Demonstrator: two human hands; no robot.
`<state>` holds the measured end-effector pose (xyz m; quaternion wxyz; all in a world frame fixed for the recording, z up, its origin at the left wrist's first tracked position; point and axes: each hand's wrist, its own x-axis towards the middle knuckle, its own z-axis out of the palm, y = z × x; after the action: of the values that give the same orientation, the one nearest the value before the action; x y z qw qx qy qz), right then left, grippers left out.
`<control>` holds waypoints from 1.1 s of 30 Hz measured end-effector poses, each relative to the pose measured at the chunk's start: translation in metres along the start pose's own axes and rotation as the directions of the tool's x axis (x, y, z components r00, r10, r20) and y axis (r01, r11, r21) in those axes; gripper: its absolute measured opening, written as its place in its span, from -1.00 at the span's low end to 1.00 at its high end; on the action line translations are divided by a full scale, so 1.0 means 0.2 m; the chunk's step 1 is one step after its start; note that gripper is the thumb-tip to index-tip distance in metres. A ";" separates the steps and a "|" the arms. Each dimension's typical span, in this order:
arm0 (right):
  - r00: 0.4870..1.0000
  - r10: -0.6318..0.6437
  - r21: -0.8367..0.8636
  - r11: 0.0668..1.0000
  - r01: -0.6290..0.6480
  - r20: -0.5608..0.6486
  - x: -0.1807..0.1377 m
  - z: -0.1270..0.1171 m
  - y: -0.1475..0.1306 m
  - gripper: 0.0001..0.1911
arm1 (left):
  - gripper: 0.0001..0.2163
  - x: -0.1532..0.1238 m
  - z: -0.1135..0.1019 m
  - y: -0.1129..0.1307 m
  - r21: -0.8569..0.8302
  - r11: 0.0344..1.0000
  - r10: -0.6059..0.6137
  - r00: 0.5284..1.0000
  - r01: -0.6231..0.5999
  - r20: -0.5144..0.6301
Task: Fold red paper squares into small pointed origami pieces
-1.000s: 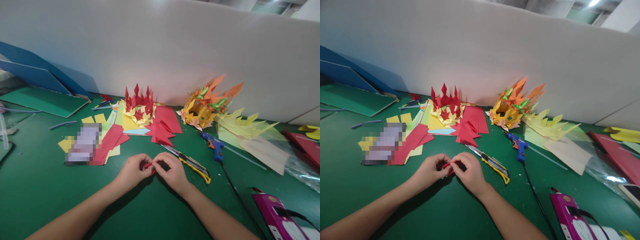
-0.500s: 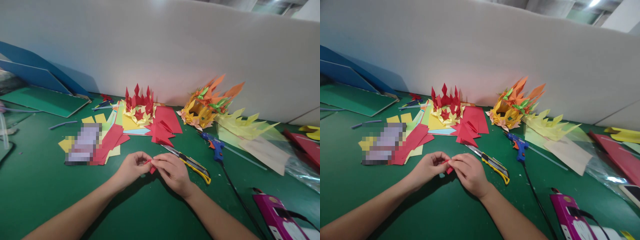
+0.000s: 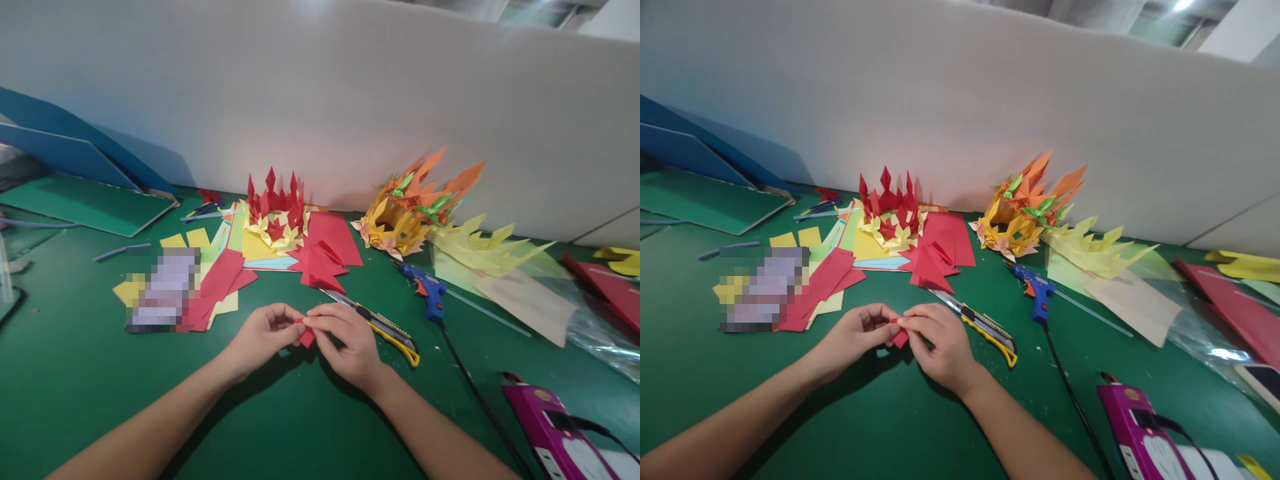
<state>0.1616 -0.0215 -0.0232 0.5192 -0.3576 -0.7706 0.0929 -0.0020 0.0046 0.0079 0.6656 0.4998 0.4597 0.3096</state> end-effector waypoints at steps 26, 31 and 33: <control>0.833 0.529 0.521 0.670 -0.529 0.165 -0.01 0.04 0.00 -0.95 | -0.93 0.01 -0.04 -0.07 0.442 0.730 0.580 0.815 -0.522 0.004; 0.909 0.414 0.420 0.817 -0.396 0.051 -0.01 0.03 0.01 -0.90 | -0.91 0.00 -0.05 -0.06 0.474 0.631 0.647 0.754 -0.614 0.113; 0.924 0.378 0.430 0.828 -0.361 0.047 -0.01 0.03 0.02 -0.89 | -0.91 0.00 -0.06 -0.06 0.481 0.604 0.661 0.736 -0.636 0.143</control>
<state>0.1585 -0.0185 -0.0286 0.5728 -0.3781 -0.6364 0.3520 -0.0126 0.0055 -0.0049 0.3431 0.7784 0.3269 0.4118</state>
